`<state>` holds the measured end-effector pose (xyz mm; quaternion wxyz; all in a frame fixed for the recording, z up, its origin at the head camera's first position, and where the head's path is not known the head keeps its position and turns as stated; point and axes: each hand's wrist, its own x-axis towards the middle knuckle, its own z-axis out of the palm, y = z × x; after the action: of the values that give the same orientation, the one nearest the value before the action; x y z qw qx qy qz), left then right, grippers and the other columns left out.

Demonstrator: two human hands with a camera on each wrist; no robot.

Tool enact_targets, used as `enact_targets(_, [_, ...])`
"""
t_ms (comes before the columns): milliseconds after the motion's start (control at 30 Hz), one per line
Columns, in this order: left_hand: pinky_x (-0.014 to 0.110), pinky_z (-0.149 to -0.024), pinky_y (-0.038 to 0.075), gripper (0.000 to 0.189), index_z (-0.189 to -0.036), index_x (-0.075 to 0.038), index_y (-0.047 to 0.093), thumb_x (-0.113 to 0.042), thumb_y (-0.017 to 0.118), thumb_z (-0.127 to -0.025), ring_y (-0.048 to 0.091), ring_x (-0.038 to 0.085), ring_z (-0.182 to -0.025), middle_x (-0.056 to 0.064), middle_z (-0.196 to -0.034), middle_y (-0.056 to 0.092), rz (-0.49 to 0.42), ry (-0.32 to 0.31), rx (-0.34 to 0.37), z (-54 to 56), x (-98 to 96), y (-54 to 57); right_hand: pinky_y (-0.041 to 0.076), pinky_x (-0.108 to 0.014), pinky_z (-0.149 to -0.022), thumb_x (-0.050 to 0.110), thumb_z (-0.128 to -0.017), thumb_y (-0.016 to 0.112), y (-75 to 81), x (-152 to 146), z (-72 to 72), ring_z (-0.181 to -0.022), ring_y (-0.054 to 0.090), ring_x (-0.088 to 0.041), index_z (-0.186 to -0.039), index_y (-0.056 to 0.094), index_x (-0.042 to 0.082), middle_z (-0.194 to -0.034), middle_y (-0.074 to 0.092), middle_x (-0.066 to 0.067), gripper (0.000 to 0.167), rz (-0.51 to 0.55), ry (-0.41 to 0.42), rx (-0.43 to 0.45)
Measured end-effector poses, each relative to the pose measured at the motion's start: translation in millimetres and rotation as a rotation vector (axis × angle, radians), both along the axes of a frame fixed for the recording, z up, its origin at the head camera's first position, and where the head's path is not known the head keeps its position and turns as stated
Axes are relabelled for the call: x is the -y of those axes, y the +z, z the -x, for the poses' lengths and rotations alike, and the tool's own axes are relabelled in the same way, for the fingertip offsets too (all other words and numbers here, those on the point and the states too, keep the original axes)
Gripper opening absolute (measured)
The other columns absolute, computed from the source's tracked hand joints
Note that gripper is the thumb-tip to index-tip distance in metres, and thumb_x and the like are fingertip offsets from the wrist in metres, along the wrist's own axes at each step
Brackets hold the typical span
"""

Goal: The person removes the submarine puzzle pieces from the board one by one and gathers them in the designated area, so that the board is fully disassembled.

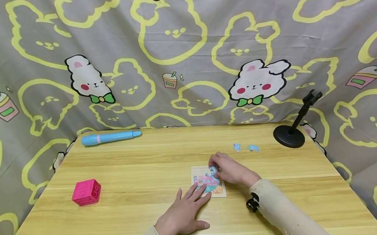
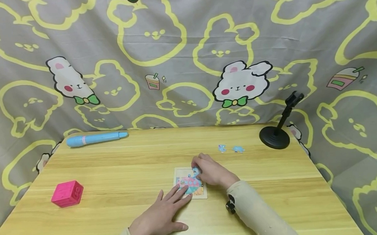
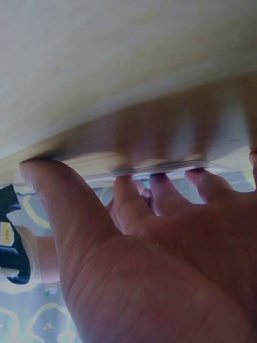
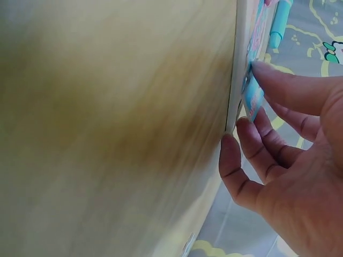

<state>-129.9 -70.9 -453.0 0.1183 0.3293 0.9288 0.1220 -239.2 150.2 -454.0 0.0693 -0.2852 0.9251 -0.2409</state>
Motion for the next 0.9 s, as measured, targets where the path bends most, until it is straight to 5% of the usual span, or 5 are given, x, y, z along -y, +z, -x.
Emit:
enact_targets(233, [0.065, -0.107, 0.025, 0.081, -0.151, -0.024, 0.042, -0.057, 0.069, -0.083, 0.019, 0.027, -0.146, 0.0, -0.16, 0.024, 0.001, 0.005, 0.008, 0.1, -0.2, 0.3, 0.047, -0.035, -0.075, -0.004, -0.091, 0.063, -0.6, -3.6, 6.2, -0.082, 0.051, -0.014, -0.098, 0.062, 0.01, -0.09, 0.055, 0.0, 0.016, 0.074, 0.006, -0.007])
enact_targets(467, [0.064, -0.107, 0.025, 0.08, -0.151, -0.023, 0.042, -0.056, 0.069, -0.084, 0.019, 0.026, -0.146, 0.001, -0.16, 0.025, -0.004, 0.001, 0.005, -0.8, -0.1, 0.0, 0.048, -0.033, -0.073, -0.003, -0.095, 0.058, 10.3, -15.7, 7.7, -0.081, 0.055, -0.014, -0.096, 0.063, 0.011, -0.086, 0.058, 0.003, 0.015, 0.185, -0.035, 0.101])
enact_targets(633, [0.063, -0.107, 0.025, 0.079, -0.151, -0.022, 0.042, -0.055, 0.069, -0.084, 0.019, 0.026, -0.146, 0.001, -0.16, 0.024, 0.003, -0.003, 0.0, -1.5, -0.4, 1.8, 0.052, -0.031, -0.068, -0.006, -0.092, 0.059, 18.5, -38.9, 12.7, -0.079, 0.057, -0.016, -0.095, 0.065, 0.006, -0.085, 0.06, 0.0, 0.014, 0.254, -0.034, 0.093])
enact_targets(900, [0.063, -0.107, 0.025, 0.079, -0.151, -0.022, 0.041, -0.054, 0.069, -0.085, 0.018, 0.026, -0.147, 0.001, -0.161, 0.023, 0.003, -0.001, 0.01, -2.7, -0.5, 3.0, 0.055, -0.033, -0.062, -0.008, -0.091, 0.06, 23.7, -93.0, 21.6, -0.076, 0.058, -0.02, -0.093, 0.066, 0.001, -0.084, 0.061, -0.006, 0.01, 0.288, -0.171, 0.113])
